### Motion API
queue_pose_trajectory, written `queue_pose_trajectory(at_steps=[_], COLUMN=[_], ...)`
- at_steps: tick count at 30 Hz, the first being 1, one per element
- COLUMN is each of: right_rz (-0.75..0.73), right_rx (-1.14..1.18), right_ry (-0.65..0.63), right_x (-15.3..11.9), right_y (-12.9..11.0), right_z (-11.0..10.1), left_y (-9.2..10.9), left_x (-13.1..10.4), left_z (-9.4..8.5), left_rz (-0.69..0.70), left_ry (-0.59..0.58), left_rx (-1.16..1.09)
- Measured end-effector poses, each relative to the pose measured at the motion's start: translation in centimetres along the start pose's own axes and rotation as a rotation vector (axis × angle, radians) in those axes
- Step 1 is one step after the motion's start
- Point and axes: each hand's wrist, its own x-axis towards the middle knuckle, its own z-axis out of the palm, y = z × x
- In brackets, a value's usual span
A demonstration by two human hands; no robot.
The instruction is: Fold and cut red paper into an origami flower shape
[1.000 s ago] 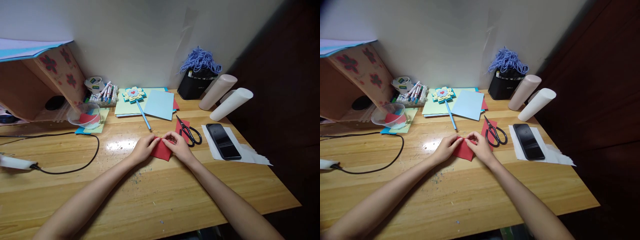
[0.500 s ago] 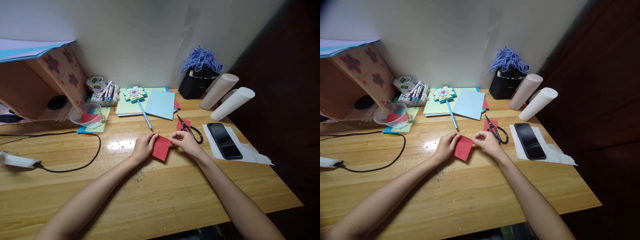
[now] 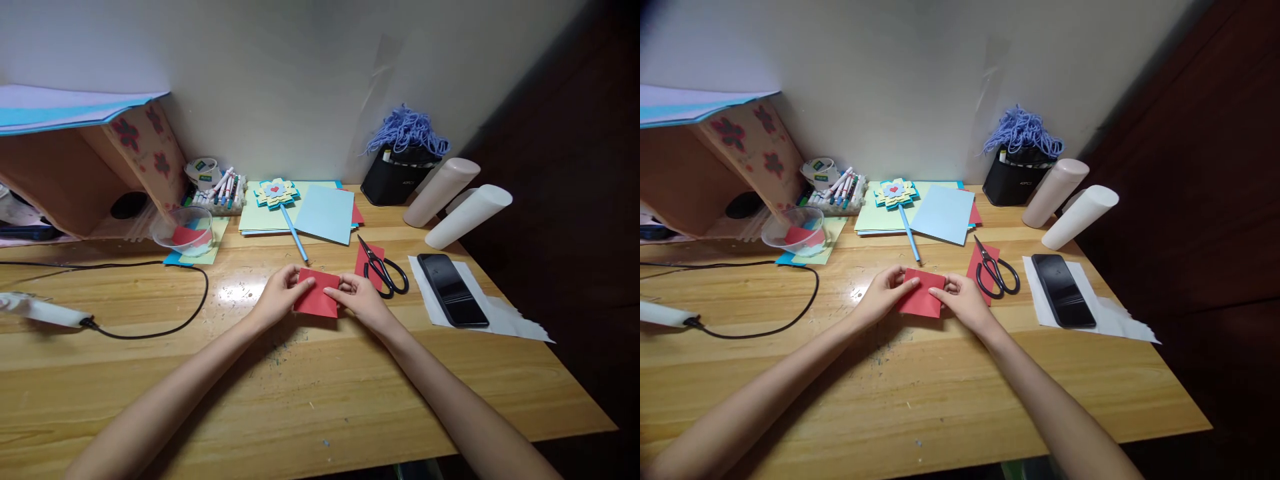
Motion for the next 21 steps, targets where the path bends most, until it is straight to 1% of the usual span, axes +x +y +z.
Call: queue_pose_trajectory(at_steps=[2, 4, 8, 10, 12, 14, 17, 21], right_rz=[0.003, -0.002, -0.075, -0.140, -0.193, -0.226, -0.210, -0.197], right_rx=[-0.058, -0.132, -0.217, -0.254, -0.290, -0.310, -0.287, -0.180], right_ry=[-0.019, -0.047, -0.078, -0.066, -0.086, -0.124, -0.140, -0.102], right_x=[-0.1, -0.1, 0.1, 0.4, 0.9, 1.4, 2.1, 2.3], right_y=[0.1, 0.3, 0.6, 0.5, 0.4, 0.3, 0.4, 1.0], right_z=[0.4, 1.0, 2.6, 3.4, 4.2, 4.9, 5.5, 5.8], left_y=[-0.2, -0.6, -1.0, -0.8, -0.5, -0.3, -0.4, -0.9], left_x=[-1.3, -2.5, -3.9, -4.1, -4.1, -4.1, -4.2, -4.2], left_z=[-1.1, -2.3, -4.2, -4.9, -5.2, -5.4, -5.3, -5.1], left_rz=[-0.047, -0.048, 0.014, 0.028, 0.058, 0.102, 0.142, 0.149], left_ry=[-0.047, -0.034, 0.029, -0.006, -0.079, -0.114, -0.082, -0.047], left_rx=[-0.016, 0.044, 0.169, 0.247, 0.324, 0.401, 0.467, 0.439])
